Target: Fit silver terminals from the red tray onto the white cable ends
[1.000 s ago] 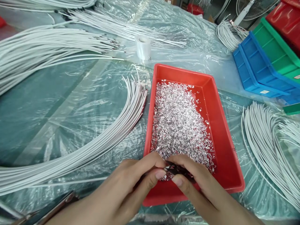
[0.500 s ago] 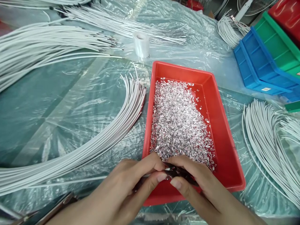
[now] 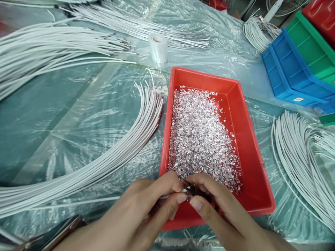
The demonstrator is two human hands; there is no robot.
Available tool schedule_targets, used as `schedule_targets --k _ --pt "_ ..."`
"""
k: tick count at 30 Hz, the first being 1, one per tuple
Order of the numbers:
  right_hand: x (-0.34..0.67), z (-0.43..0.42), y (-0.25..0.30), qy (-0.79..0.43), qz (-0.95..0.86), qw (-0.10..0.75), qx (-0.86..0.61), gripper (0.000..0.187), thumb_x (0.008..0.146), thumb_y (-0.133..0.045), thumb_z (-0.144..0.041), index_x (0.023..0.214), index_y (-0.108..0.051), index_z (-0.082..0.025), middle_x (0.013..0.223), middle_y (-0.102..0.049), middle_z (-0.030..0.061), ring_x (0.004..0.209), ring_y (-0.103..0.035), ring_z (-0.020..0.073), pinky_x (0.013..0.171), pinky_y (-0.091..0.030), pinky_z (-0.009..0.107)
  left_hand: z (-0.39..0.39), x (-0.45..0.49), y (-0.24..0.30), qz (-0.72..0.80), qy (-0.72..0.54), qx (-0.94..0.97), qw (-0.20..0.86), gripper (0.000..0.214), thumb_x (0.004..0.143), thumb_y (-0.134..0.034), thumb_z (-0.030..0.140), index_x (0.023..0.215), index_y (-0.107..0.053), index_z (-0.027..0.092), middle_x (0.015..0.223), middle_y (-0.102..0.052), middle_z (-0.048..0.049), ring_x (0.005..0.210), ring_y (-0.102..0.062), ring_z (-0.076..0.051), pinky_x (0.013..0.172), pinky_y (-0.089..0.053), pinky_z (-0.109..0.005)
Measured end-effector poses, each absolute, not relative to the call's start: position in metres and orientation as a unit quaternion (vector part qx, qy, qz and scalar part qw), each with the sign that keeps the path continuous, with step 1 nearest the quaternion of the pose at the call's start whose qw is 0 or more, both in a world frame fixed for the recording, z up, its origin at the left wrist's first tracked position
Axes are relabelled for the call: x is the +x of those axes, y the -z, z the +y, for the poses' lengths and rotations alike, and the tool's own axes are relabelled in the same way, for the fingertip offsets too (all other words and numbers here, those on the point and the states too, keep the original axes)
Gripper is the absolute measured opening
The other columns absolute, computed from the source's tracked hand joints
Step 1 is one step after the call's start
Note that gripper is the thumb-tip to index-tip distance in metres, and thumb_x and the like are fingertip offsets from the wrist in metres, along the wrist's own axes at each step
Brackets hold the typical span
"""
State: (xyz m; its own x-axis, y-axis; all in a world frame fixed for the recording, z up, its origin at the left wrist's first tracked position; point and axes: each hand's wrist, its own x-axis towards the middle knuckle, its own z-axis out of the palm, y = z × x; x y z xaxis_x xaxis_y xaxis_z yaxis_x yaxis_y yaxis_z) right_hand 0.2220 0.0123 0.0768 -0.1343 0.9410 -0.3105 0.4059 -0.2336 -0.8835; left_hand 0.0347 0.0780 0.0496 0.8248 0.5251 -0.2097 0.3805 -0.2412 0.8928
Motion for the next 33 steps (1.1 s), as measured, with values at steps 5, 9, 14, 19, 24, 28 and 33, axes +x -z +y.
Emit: schedule_targets --k 5,9,14,19,24,28,33 --pt "0.221 0.013 -0.077 -0.536 -0.542 0.271 -0.588 0.023 0.095 -0.045 -0.033 0.114 -0.056 -0.025 0.089 -0.072 0.0012 0.085 -0.069 0.0168 0.073 -0.057 0.026 0.076 0.035 -0.047 0.298 -0.073 0.79 0.531 0.016 0.099 -0.038 0.021 0.087 -0.049 0.022 0.073 -0.056 0.0027 0.063 -0.055 -0.011 0.057 -0.042 -0.021" --pt "0.222 0.014 -0.073 -0.551 -0.552 0.281 -0.559 0.022 0.096 -0.044 -0.027 0.116 -0.051 -0.022 0.091 -0.07 0.0017 0.083 -0.067 0.0144 0.074 -0.055 0.025 0.075 0.034 -0.048 0.295 -0.084 0.787 0.535 0.018 0.099 -0.036 0.022 0.086 -0.048 0.022 0.071 -0.055 0.0024 0.061 -0.054 -0.011 0.055 -0.042 -0.022" --pt "0.223 0.014 -0.072 -0.567 -0.536 0.285 -0.557 0.021 0.096 -0.045 -0.026 0.116 -0.051 -0.021 0.091 -0.067 0.0006 0.084 -0.065 0.0119 0.074 -0.052 0.022 0.076 0.033 -0.051 0.298 -0.07 0.768 0.562 0.015 0.099 -0.038 0.02 0.088 -0.048 0.022 0.076 -0.057 0.0017 0.068 -0.057 -0.011 0.064 -0.047 -0.02" --pt "0.224 0.013 -0.075 -0.554 -0.535 0.263 -0.582 0.021 0.096 -0.044 -0.029 0.114 -0.053 -0.023 0.091 -0.067 0.0008 0.084 -0.064 0.0143 0.074 -0.052 0.025 0.077 0.031 -0.054 0.309 -0.08 0.755 0.572 0.014 0.099 -0.039 0.022 0.088 -0.048 0.022 0.072 -0.06 0.0016 0.064 -0.057 -0.011 0.061 -0.048 -0.02" --pt "0.228 0.011 -0.071 -0.529 -0.518 0.241 -0.628 0.025 0.096 -0.044 -0.034 0.117 -0.055 -0.025 0.104 -0.067 0.0037 0.103 -0.062 0.0186 0.087 -0.05 0.031 0.079 0.027 -0.059 0.323 -0.119 0.748 0.567 0.015 0.098 -0.039 0.023 0.085 -0.048 0.022 0.069 -0.061 0.001 0.061 -0.058 -0.012 0.058 -0.049 -0.019" --pt "0.232 0.008 -0.067 -0.514 -0.494 0.294 -0.636 0.023 0.095 -0.048 -0.035 0.116 -0.056 -0.028 0.098 -0.065 0.0013 0.094 -0.062 0.0153 0.083 -0.051 0.027 0.081 0.031 -0.059 0.322 -0.102 0.746 0.574 0.02 0.099 -0.036 0.027 0.082 -0.045 0.022 0.064 -0.056 0.0026 0.058 -0.054 -0.011 0.056 -0.046 -0.019" --pt "0.239 0.007 -0.068 -0.444 -0.54 0.363 -0.616 0.032 0.087 -0.062 -0.019 0.114 -0.055 -0.035 0.082 -0.061 -0.0069 0.068 -0.059 0.007 0.064 -0.05 0.014 0.081 0.04 -0.052 0.298 -0.101 0.755 0.575 0.023 0.099 -0.034 0.028 0.085 -0.052 0.021 0.062 -0.053 0.0043 0.052 -0.05 -0.01 0.046 -0.038 -0.019"
